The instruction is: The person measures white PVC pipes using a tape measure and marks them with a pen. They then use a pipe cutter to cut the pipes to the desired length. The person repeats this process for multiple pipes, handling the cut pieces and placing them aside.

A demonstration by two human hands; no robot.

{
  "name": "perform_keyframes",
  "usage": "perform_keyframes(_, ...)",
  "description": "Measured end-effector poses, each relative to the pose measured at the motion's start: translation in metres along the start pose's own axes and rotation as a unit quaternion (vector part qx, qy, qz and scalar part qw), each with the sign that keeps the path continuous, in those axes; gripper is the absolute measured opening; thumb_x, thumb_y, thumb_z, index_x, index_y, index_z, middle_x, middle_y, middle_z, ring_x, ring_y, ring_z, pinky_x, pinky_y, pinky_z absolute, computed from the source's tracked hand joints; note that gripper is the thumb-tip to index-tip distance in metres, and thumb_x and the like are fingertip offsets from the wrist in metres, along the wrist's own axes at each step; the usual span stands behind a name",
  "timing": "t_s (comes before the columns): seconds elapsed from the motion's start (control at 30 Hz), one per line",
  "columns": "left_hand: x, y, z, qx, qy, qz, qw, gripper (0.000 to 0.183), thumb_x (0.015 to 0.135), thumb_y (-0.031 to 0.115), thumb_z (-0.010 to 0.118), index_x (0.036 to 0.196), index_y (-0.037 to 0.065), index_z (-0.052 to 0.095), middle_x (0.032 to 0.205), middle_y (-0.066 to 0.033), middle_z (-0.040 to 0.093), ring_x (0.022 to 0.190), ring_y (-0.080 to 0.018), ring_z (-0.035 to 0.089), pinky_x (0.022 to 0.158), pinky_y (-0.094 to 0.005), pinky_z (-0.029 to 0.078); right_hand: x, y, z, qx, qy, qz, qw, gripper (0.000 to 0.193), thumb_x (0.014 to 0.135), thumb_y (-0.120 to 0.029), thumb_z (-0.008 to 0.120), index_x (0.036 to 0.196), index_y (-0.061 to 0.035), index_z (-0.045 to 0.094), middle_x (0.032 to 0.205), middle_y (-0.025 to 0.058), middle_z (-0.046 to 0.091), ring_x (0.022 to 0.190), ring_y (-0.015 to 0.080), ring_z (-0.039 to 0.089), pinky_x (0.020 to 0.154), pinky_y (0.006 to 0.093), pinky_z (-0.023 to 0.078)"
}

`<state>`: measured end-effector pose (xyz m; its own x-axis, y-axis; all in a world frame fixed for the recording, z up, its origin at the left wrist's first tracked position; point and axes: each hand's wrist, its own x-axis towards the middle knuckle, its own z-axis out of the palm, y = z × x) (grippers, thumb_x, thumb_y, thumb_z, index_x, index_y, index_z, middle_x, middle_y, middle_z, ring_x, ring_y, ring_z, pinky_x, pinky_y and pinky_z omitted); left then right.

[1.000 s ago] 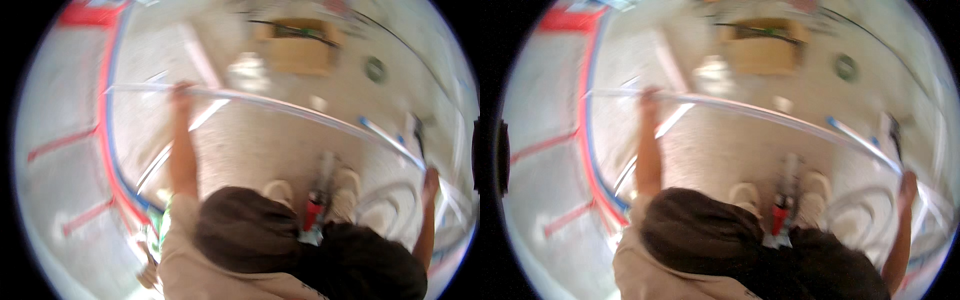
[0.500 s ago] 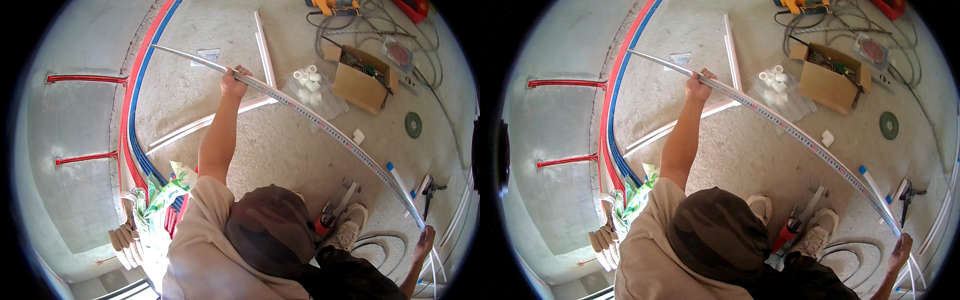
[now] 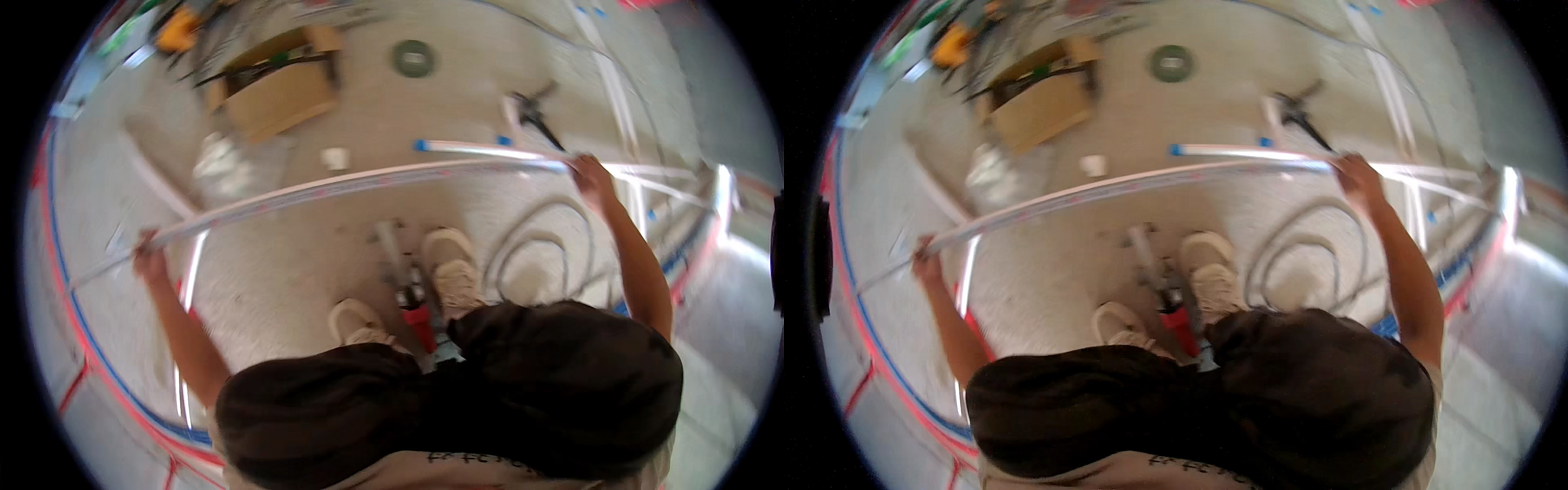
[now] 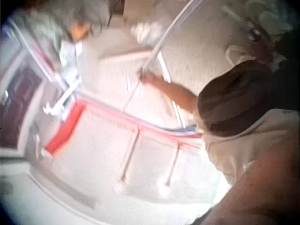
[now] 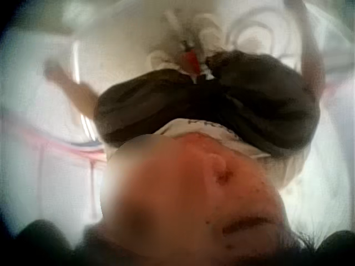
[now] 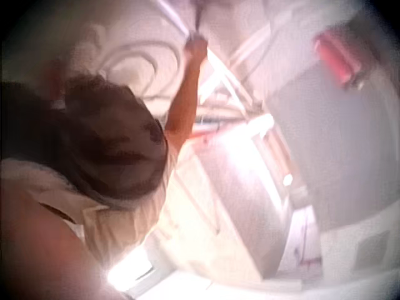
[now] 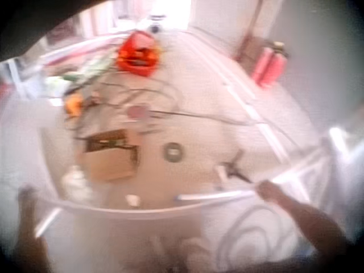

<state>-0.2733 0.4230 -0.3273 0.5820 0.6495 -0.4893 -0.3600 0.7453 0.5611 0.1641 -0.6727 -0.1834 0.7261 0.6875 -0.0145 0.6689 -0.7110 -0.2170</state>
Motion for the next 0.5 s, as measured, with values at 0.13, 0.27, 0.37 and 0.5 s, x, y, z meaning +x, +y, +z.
perform_keyframes(0.13, -0.010, -0.006, 0.033, -0.192, -0.040, -0.041, 0.980, 0.033, 0.104, 0.031, 0.043, 0.103, -0.003, 0.044, 0.097, -0.0119, 0.039, 0.093, -0.0302, 0.040, 0.086, -0.0511, 0.039, 0.025, -0.038, -0.023, -0.051, -0.067, 0.069, 0.994, 0.014, 0.101, -0.019, 0.062, 0.107, -0.0065, 0.066, 0.103, 0.0117, 0.067, 0.101, 0.0344, 0.064, 0.086, 0.0448, 0.054)
perform_keyframes(0.27, -0.027, -0.022, 0.061, -0.175, 0.005, -0.041, 0.984, 0.038, 0.108, 0.038, 0.037, 0.097, 0.002, 0.038, 0.092, -0.0086, 0.032, 0.089, -0.0276, 0.035, 0.083, -0.0508, 0.036, 0.028, -0.059, -0.028, -0.071, -0.076, 0.128, 0.986, 0.020, 0.104, -0.023, 0.059, 0.117, -0.0094, 0.064, 0.113, 0.0108, 0.065, 0.106, 0.0335, 0.064, 0.088, 0.0451, 0.054)
perform_keyframes(0.37, -0.018, -0.014, 0.065, -0.132, 0.084, -0.037, 0.987, 0.037, 0.108, 0.039, 0.037, 0.094, 0.005, 0.035, 0.090, -0.0082, 0.030, 0.089, -0.0278, 0.034, 0.083, -0.0520, 0.035, 0.024, -0.059, -0.023, -0.078, -0.083, 0.121, 0.986, 0.026, 0.106, -0.026, 0.056, 0.127, -0.0132, 0.066, 0.119, 0.0071, 0.067, 0.111, 0.0322, 0.064, 0.093, 0.0438, 0.056)
perform_keyframes(0.5, 0.001, 0.002, 0.057, -0.145, 0.136, -0.062, 0.978, 0.035, 0.109, 0.037, 0.037, 0.094, 0.006, 0.033, 0.093, -0.0087, 0.031, 0.092, -0.0287, 0.035, 0.086, -0.0526, 0.036, 0.022, -0.054, -0.013, -0.078, -0.078, 0.130, 0.985, 0.031, 0.107, -0.027, 0.055, 0.133, -0.0144, 0.065, 0.133, 0.0042, 0.067, 0.112, 0.0315, 0.065, 0.094, 0.0435, 0.057)
